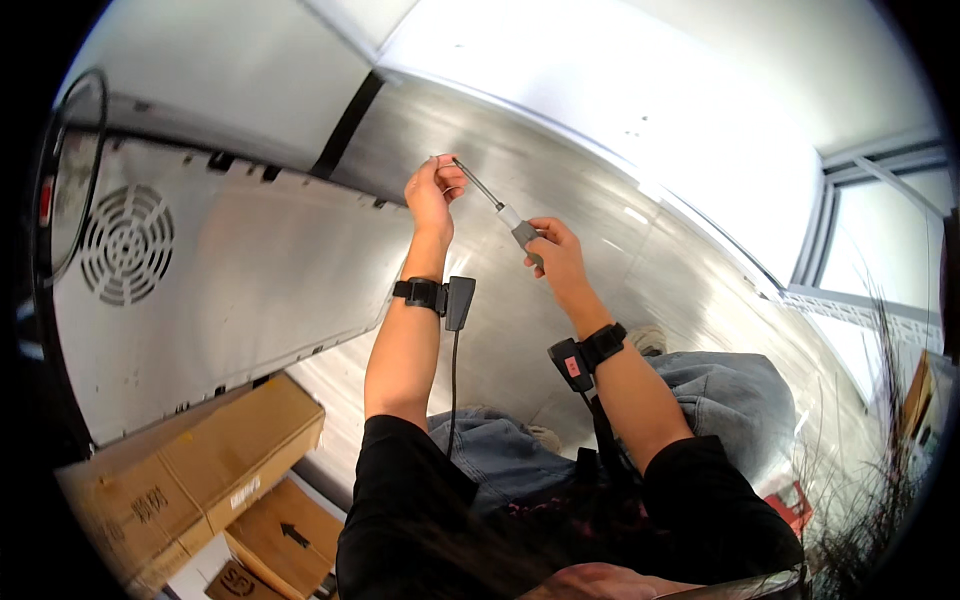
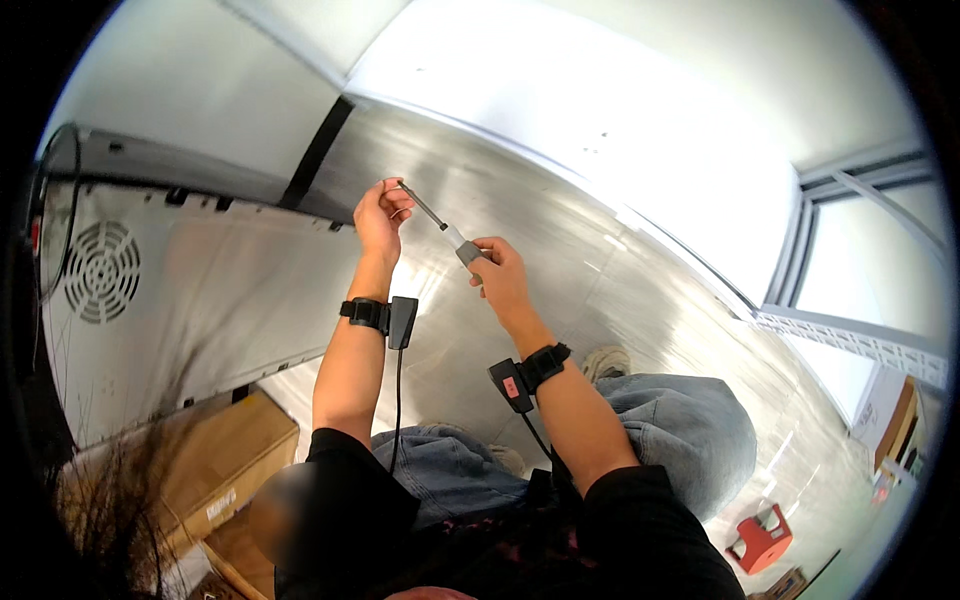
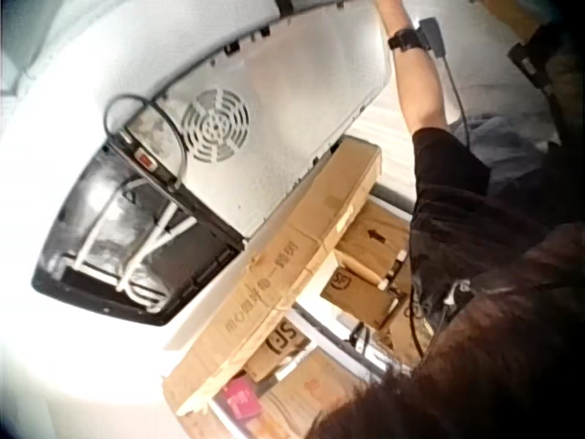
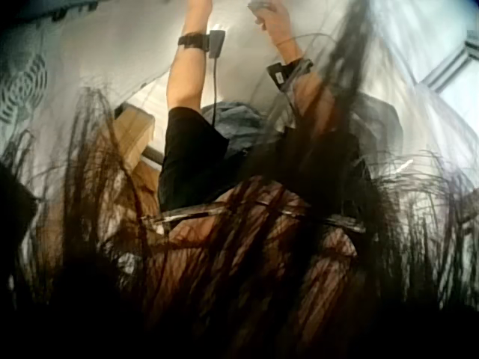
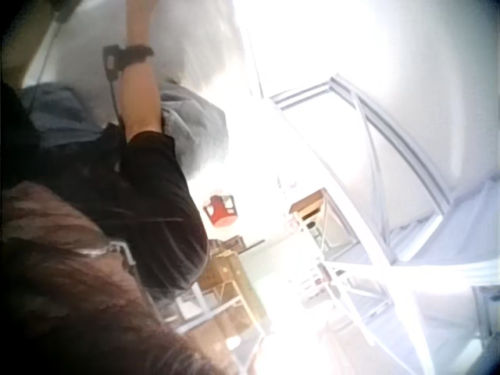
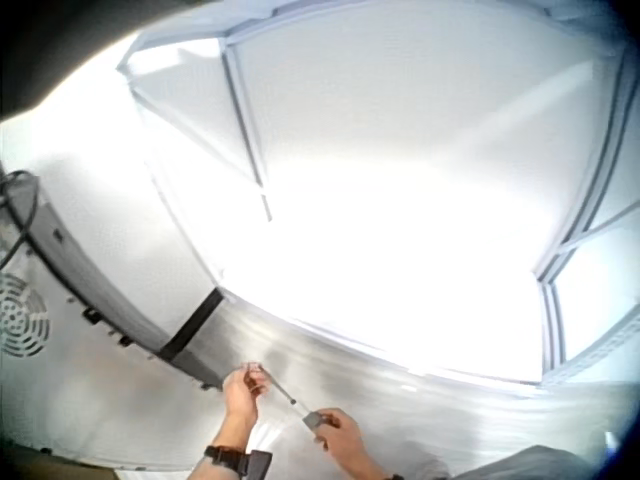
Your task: The person is assembling a large appliance, likely a refrigerator, by securing its back panel to the main body. They use a screwdriver to tighten multiple screws along the edges of the metal casing while sitting on the floor.
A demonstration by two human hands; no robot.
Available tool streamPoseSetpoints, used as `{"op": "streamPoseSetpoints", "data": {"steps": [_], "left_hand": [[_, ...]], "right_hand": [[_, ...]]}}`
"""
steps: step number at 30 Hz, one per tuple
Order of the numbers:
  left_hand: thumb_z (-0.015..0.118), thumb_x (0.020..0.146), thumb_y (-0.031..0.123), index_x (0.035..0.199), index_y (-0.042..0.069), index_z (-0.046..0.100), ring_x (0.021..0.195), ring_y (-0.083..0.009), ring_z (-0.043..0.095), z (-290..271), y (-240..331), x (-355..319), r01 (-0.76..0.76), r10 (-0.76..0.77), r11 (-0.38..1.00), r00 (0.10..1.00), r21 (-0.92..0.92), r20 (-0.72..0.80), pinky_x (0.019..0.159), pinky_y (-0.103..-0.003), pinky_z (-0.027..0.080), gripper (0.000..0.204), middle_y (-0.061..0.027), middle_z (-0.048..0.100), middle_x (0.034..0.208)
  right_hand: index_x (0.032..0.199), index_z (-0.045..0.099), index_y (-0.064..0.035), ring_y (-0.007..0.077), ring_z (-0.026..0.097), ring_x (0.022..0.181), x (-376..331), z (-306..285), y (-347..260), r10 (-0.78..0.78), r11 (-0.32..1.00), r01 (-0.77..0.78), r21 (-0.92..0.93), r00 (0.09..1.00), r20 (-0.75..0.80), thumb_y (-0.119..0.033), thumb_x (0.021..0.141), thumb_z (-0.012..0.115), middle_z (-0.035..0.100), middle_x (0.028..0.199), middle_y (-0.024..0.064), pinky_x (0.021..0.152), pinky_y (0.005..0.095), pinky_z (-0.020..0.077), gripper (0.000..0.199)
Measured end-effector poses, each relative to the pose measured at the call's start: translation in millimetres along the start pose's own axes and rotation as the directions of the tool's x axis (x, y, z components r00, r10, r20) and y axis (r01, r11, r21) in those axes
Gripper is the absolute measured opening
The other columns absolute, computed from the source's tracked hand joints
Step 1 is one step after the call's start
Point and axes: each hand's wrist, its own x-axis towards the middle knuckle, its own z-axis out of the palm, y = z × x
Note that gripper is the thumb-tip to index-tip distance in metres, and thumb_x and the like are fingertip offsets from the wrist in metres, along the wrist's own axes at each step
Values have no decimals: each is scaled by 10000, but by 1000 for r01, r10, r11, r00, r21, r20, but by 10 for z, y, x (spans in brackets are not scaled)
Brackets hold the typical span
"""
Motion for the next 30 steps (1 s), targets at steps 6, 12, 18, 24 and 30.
{"op": "streamPoseSetpoints", "data": {"steps": [6, 12, 18, 24, 30], "left_hand": [[528, 903, 215, 914, 16, 663, 613, -113, 557, 495, -570, 305, 3, -45, 981, 976, 193, 213, 555, -237, 436, 241, -46, 632, 721], [565, 888, 235, 873, 8, 667, 593, -117, 574, 1374, -1070, 480, -359, 93, 719, 898, 595, 430, 577, -261, 466, 250, -59, 640, 692], [608, 858, 292, 884, 44, 672, 636, -232, 621, 1849, -1266, 526, -526, 254, 404, 850, 748, 461, 625, -338, 485, 257, -96, 656, 715], [614, 841, 270, 894, 63, 666, 690, -274, 629, 2070, -1223, 433, -474, 172, 457, 877, 753, 448, 664, -369, 492, 220, -98, 663, 762], [580, 877, 174, 1021, 53, 626, 666, -104, 599, 1580, -1178, 400, -116, -170, 840, 872, 530, 459, 588, -249, 478, 193, -39, 651, 833]], "right_hand": [[1068, 574, -35, 108, 543, 567, 80, -384, -70, -60, 988, 89, 126, 974, -217, -91, 802, 563, 590, 794, 54, 433, 224, 385, 272], [1036, 550, -78, 109, 531, 551, 204, -680, -285, -55, 956, 157, 249, 927, -371, -187, 853, 608, 596, 781, 56, 437, 237, 375, 221], [1040, 554, -63, 95, 521, 533, 264, -916, -399, -14, 889, 190, 416, 920, -391, -197, 854, 632, 583, 759, 40, 413, 224, 361, 242], [1049, 556, -56, 87, 519, 521, 338, -1080, -365, 25, 877, 188, 442, 901, -433, -189, 854, 633, 579, 749, 32, 399, 215, 358, 248], [1071, 550, -61, 94, 524, 524, 394, -890, -408, -30, 945, 144, 295, 932, -360, -210, 839, 642, 590, 745, 35, 415, 226, 360, 291]]}}
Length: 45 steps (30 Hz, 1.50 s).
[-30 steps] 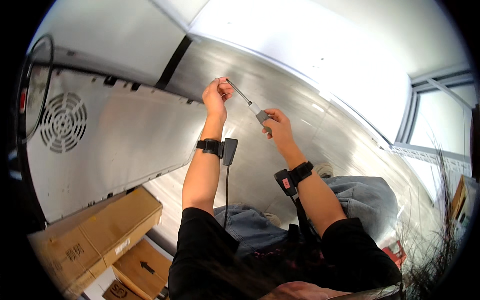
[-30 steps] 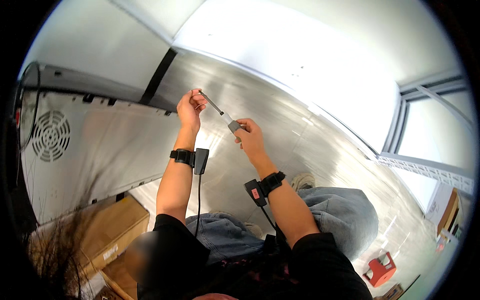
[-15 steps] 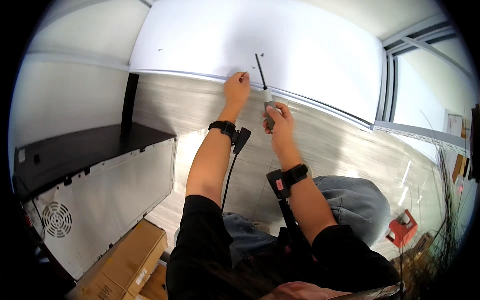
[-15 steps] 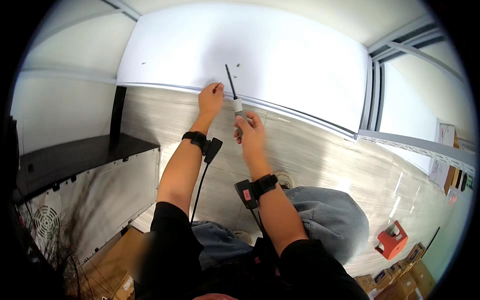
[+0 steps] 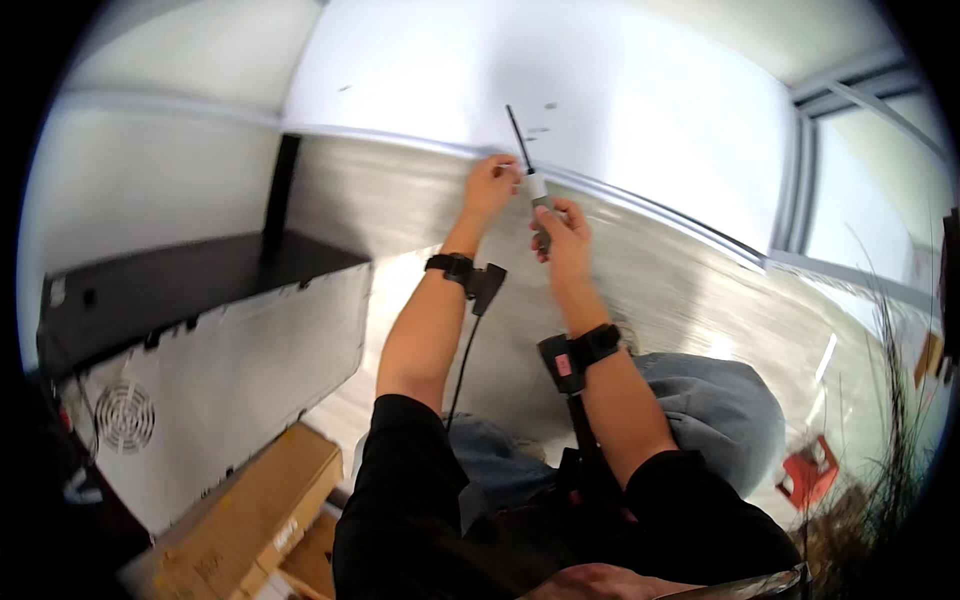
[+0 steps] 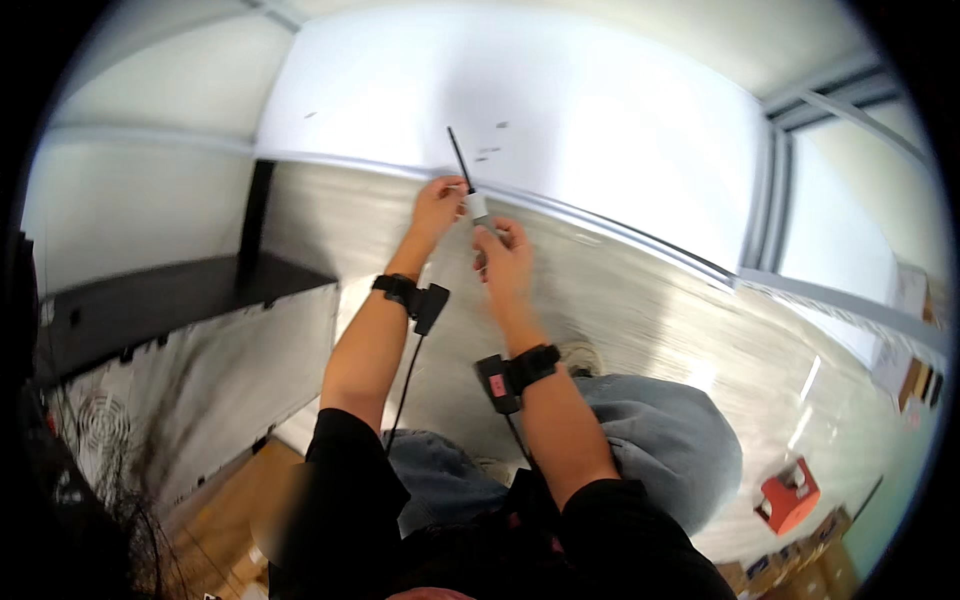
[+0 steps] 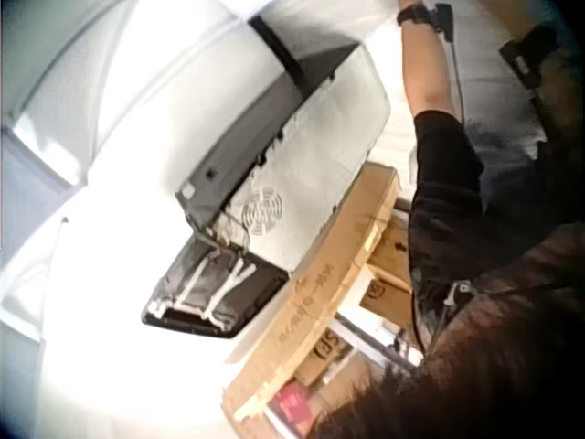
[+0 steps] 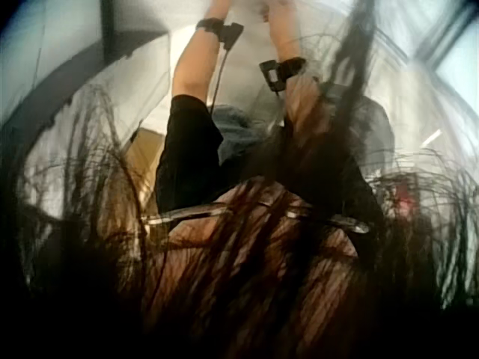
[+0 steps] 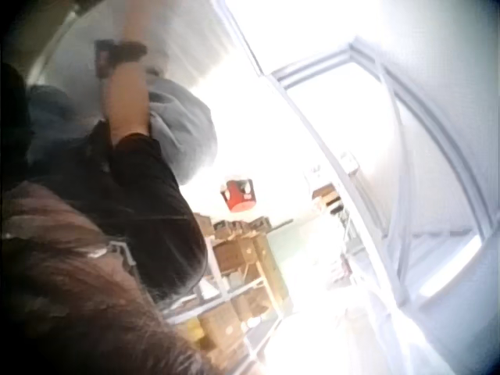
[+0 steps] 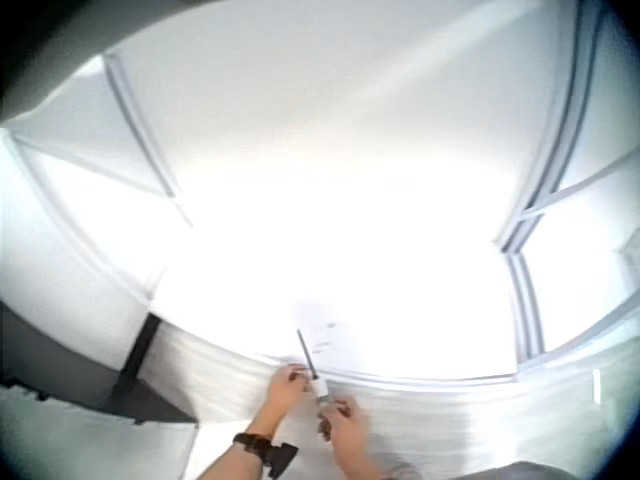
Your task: The person is assembling a large appliance, likely a refrigerator, by securing its back panel to the main body. They use a screwdriver to tighten multiple screws along the edges of the metal casing while sitting on the floor.
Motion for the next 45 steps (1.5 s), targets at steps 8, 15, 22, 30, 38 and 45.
{"op": "streamPoseSetpoints", "data": {"steps": [8, 15, 22, 30, 38, 45], "left_hand": [[342, 948, 149, 1170, 22, 518, 783, -204, 644, -1249, 28, -1057, 112, -204, 826, 973, -553, -109, 685, -276, 532, 310, -133, 647, 977], [301, 981, 175, 1139, 32, 503, 809, -221, 637, -1922, -127, -1757, 6, -250, 821, 903, -571, -350, 715, -303, 542, 294, -136, 633, 983], [310, 978, 172, 1131, 40, 498, 787, -186, 639, -2053, -455, -1837, 124, -401, 806, 834, -579, -379, 648, -278, 535, 275, -98, 635, 983], [373, 987, 219, 1133, 120, 495, 717, -163, 631, -2175, -707, -1586, 97, -418, 739, 842, -667, -341, 572, -246, 505, 215, -63, 650, 950], [399, 985, 214, 1136, 138, 501, 691, -149, 618, -2202, -716, -1498, 64, -423, 710, 835, -702, -352, 544, -232, 480, 198, -54, 652, 922], [406, 985, 186, 1196, 130, 504, 672, -139, 615, -2186, -711, -1524, 37, -401, 727, 833, -686, -381, 537, -231, 474, 239, -57, 649, 896]], "right_hand": [[1018, 591, -28, 89, 505, 487, -370, 537, 480, 202, 921, -50, -386, 909, 364, -220, 768, 679, 592, 711, 20, 412, 227, 338, 327], [1097, 542, -13, 112, 553, 552, -738, 885, 827, 368, 856, -85, -510, 793, 485, -201, 780, 646, 605, 804, 58, 445, 239, 369, 383], [1157, 489, 0, 158, 607, 623, -836, 835, 1206, 436, 865, -210, -457, 766, 473, -167, 815, 607, 601, 894, 100, 504, 273, 477, 399], [1156, 524, -22, 115, 572, 562, -927, 944, 1308, 313, 900, -146, -411, 872, 376, -250, 879, 594, 627, 897, 93, 476, 239, 461, 366], [1180, 515, -25, 74, 461, 509, -887, 995, 1411, 283, 917, -138, -374, 887, 366, -278, 915, 570, 639, 914, 96, 435, 222, 379, 370], [1143, 528, -30, 64, 433, 476, -822, 982, 1490, 293, 929, -168, -330, 877, 380, -254, 925, 549, 643, 895, 95, 407, 215, 345, 313]]}}
